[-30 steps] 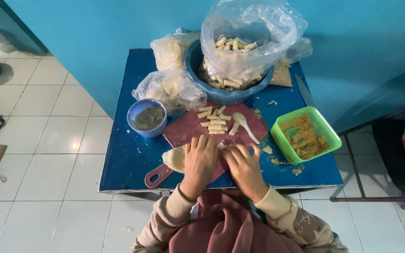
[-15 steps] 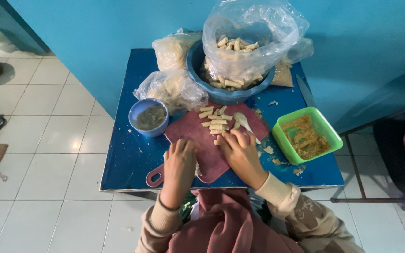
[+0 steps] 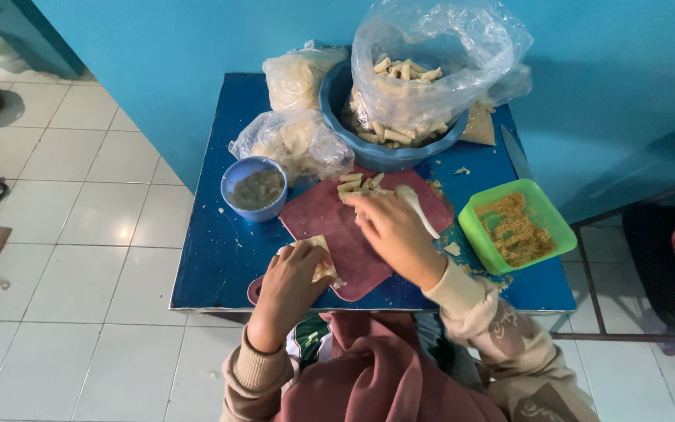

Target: The person sits at a small table and makes filled snack rolls. They take square dough wrappers, spoon filling from a green container onto each wrapper, fold and roll the wrapper closed by hand, and place the finished rolls into a plastic-lined bowl with other completed rolls.

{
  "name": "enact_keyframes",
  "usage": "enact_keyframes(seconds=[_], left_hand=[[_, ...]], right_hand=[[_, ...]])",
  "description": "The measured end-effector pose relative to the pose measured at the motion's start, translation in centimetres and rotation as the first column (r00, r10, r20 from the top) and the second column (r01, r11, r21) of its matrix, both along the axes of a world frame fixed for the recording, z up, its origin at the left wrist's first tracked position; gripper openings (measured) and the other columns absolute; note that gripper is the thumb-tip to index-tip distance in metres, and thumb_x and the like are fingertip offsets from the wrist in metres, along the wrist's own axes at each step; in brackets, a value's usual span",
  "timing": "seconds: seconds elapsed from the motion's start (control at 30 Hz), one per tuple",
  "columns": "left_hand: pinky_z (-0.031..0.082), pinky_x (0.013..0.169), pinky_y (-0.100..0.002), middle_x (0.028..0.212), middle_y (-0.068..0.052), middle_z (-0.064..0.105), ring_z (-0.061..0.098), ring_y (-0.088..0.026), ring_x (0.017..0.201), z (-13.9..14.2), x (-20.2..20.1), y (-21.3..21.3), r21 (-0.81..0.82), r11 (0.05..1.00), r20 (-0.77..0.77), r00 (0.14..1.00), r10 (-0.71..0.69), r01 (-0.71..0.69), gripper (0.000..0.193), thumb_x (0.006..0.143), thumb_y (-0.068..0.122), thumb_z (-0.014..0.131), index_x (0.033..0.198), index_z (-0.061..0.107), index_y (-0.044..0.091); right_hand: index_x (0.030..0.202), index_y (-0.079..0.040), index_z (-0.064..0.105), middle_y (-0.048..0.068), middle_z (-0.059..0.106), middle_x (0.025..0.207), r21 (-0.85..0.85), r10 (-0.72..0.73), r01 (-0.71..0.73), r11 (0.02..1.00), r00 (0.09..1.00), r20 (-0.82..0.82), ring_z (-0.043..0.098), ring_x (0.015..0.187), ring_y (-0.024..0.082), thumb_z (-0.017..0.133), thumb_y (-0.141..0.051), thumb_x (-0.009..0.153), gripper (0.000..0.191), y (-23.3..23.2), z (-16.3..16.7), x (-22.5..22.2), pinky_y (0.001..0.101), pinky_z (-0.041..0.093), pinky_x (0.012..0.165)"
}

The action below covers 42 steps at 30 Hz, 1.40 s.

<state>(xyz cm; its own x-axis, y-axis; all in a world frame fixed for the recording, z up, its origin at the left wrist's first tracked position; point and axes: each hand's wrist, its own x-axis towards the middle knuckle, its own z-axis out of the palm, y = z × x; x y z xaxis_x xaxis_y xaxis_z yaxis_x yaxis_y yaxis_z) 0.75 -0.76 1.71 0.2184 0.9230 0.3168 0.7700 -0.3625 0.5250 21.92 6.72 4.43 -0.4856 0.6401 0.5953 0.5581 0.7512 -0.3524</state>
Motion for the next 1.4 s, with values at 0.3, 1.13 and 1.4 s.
enact_keyframes(seconds=[0.3,1.13,1.4], left_hand=[[0.052,0.080,-0.043,0.095,-0.008,0.071,0.067,-0.032,0.094,-0.4,-0.3,0.6,0.057,0.998,0.066,0.998,0.011,-0.014,0.011,0.087,0.019,0.069,0.093,0.069,0.010],[0.055,0.057,-0.045,0.088,-0.018,0.073,0.072,-0.038,0.075,-1.5,1.8,3.2,0.131,0.885,0.313,0.865,0.391,-0.447,0.014,0.100,0.019,0.062,0.108,0.060,0.008],[0.057,0.059,-0.041,0.097,-0.011,0.073,0.073,-0.030,0.081,-3.4,10.7,2.4,0.219,0.961,0.172,0.976,0.134,-0.170,0.015,0.102,0.021,0.061,0.096,0.057,0.008]], right_hand=[[0.106,-0.008,0.065,0.008,0.067,0.100,-0.213,0.050,-0.054,0.976,0.999,-0.022,0.065,0.098,0.032,0.068,-0.009,0.093,0.013,-4.0,-2.1,-1.0,0.0413,0.052,0.082],[0.114,-0.012,0.067,0.005,0.068,0.111,0.061,0.069,-0.073,0.995,0.995,0.068,0.062,0.100,0.028,0.066,-0.004,0.089,0.027,-4.0,-4.4,0.1,0.0421,0.050,0.090],[0.119,-0.003,0.056,0.017,0.066,0.101,0.002,-0.404,0.407,0.914,0.907,0.118,0.062,0.094,0.039,0.066,-0.004,0.091,0.030,0.4,-4.0,6.3,0.0481,0.050,0.079]])
